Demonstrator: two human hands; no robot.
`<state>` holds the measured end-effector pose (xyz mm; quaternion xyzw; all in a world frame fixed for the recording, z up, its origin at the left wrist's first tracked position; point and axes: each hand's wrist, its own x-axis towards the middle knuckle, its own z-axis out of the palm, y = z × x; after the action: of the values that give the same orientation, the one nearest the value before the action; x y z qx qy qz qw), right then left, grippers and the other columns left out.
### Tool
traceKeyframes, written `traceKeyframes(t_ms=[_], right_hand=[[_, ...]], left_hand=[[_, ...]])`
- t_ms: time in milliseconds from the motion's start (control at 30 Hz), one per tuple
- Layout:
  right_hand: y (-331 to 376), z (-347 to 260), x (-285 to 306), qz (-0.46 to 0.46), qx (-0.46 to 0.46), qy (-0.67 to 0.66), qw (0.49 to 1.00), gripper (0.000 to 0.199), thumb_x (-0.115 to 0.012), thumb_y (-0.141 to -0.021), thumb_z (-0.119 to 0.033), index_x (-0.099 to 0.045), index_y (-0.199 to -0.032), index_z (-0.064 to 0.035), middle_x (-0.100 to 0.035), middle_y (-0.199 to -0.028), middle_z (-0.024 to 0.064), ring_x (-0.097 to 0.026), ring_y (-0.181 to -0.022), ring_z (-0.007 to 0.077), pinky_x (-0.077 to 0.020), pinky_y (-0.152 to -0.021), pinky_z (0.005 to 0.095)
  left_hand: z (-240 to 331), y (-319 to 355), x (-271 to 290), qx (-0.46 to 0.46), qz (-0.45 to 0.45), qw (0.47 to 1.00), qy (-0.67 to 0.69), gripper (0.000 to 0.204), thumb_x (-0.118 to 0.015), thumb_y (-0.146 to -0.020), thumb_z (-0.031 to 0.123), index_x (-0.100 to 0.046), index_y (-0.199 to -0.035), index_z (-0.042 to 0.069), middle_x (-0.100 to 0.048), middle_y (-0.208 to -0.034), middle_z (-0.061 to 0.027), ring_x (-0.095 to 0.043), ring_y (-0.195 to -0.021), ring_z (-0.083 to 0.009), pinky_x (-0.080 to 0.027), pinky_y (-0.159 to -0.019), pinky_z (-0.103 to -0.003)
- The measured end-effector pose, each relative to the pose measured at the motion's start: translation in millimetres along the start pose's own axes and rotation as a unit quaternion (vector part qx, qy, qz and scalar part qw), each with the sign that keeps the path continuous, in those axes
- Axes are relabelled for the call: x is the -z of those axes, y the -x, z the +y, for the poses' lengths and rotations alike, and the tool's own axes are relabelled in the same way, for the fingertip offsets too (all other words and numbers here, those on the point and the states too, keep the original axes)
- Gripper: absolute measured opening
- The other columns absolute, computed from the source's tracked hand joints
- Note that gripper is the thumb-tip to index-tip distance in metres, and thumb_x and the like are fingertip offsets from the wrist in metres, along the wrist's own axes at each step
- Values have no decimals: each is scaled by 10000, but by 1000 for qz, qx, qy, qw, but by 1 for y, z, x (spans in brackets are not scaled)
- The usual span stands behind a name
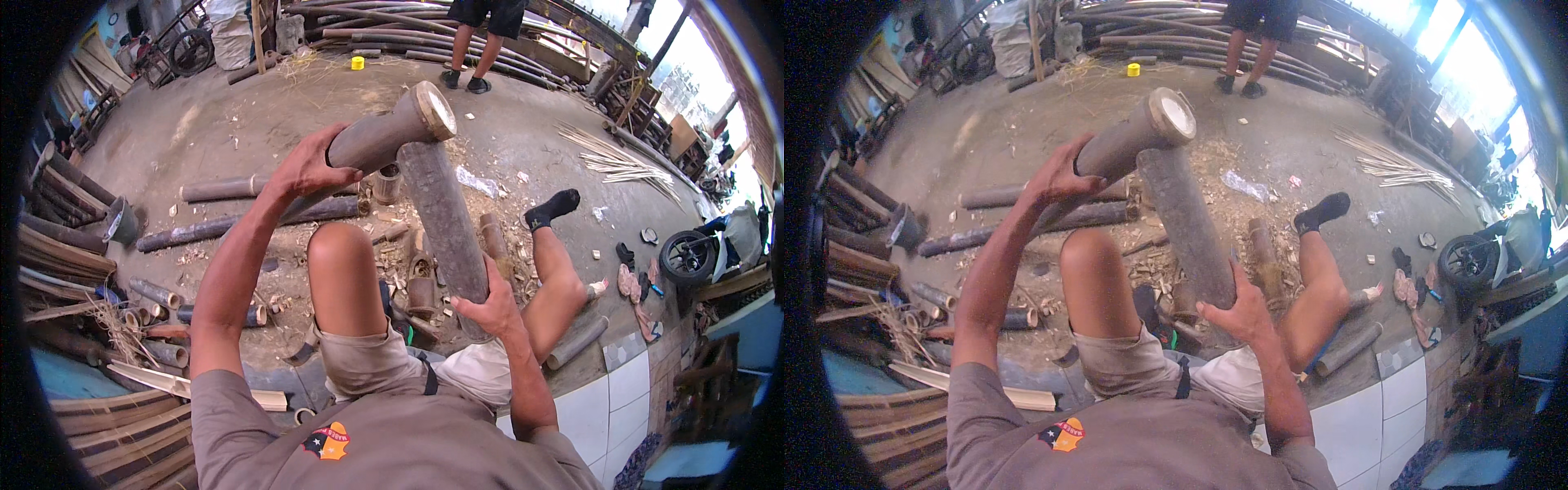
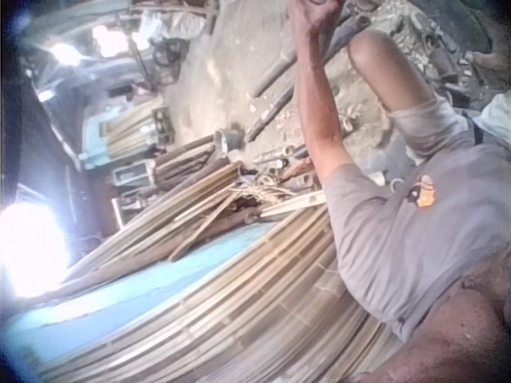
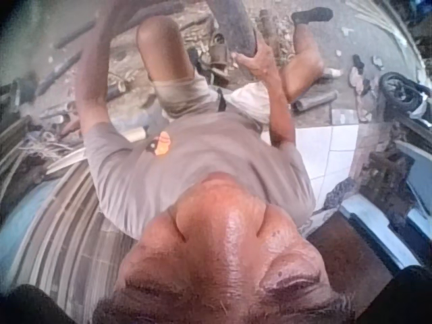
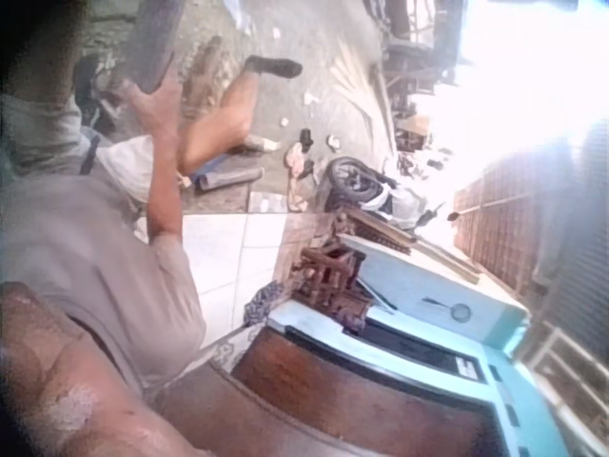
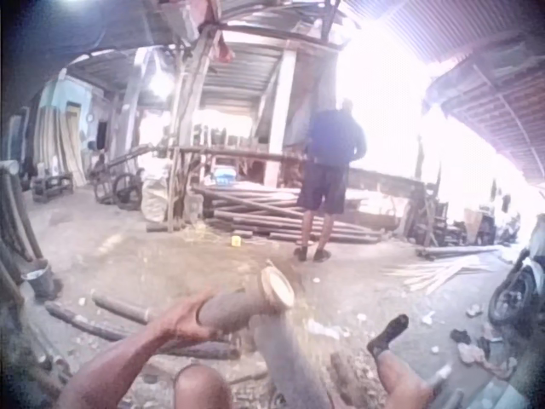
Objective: The person sits on the ground and uses a wooden mallet and a chisel-like tool to shape the end of a bamboo pole. They repeatedly strike the tool to carve and smooth the bamboo, then inspect the finished end.
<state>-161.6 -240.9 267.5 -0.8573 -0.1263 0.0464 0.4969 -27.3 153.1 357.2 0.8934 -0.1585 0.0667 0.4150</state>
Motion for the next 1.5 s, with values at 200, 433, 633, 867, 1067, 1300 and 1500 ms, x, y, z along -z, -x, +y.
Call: traceKeyframes(t_ms=[200, 433, 633, 867, 1067, 1300, 1500], right_hand=[[-23, 19, 0, 65, 21, 147, 987, 999, -895, -714, -364, -438, -1522, 5, -709, -1241, 252, -706, -1153, 344, -538, -996, 425], [-69, 71, 20, 60, 56, 151, 985, 990, -901, -702, -414, -465, -1492, -7, -727, -1181, 258, -737, -1085, 380, -567, -934, 454], [-72, 88, 12, 62, 47, 129, 989, 974, -893, -708, -417, -476, -1489, -10, -721, -1209, 257, -727, -1113, 380, -559, -952, 465], [-144, 134, 18, 30, 41, 114, 992, 958, -900, -715, -355, -470, -1489, 11, -608, -1367, 256, -605, -1274, 382, -474, -1077, 460], [-207, 232, 47, -30, 28, 296, 954, 946, -819, -772, -405, -430, -1548, -29, -651, -1285, 290, -642, -1168, 452, -493, -1012, 505], [-227, 157, 51, 80, -216, -270, 935, 757, -584, -1016, -557, -446, -1558, -48, -570, -1429, 304, -604, -1238, 437, -486, -1056, 481], [-241, 100, 27, 111, 1, 125, 986, 697, -418, -1086, -573, -498, -1523, -35, -556, -1496, 256, -531, -1393, 420, -401, -1174, 459]], left_hand=[[1, 3, 0, -34, 8, 999, -14, 915, -853, -645, 382, -562, -1451, 59, -686, -1297, -191, -651, -1216, -325, -489, -1054, -427], [-2, -1, -26, -71, 63, 993, -75, 921, -883, -631, 342, -555, -1443, 56, -655, -1306, -197, -621, -1248, -357, -469, -1085, -443], [2, -14, -38, -13, 17, 1000, -20, 972, -909, -616, 332, -539, -1475, 68, -651, -1362, -194, -623, -1276, -358, -477, -1095, -451], [-30, -30, -69, -57, 90, 989, -101, 929, -925, -653, 382, -552, -1459, 110, -663, -1311, -194, -634, -1230, -394, -505, -1050, -468], [-40, -62, -147, -84, 119, 973, -180, 968, -961, -617, 381, -543, -1458, 144, -657, -1226, -146, -633, -1184, -359, -511, -996, -479], [-75, -49, -231, -44, 61, 966, -246, 960, -932, -661, 458, -513, -1486, 207, -592, -1257, -123, -566, -1221, -349, -437, -1023, -519], [-94, -33, -226, -31, 155, 971, -177, 893, -886, -729, 487, -536, -1472, 136, -581, -1354, -176, -526, -1288, -383, -399, -1105, -532]])
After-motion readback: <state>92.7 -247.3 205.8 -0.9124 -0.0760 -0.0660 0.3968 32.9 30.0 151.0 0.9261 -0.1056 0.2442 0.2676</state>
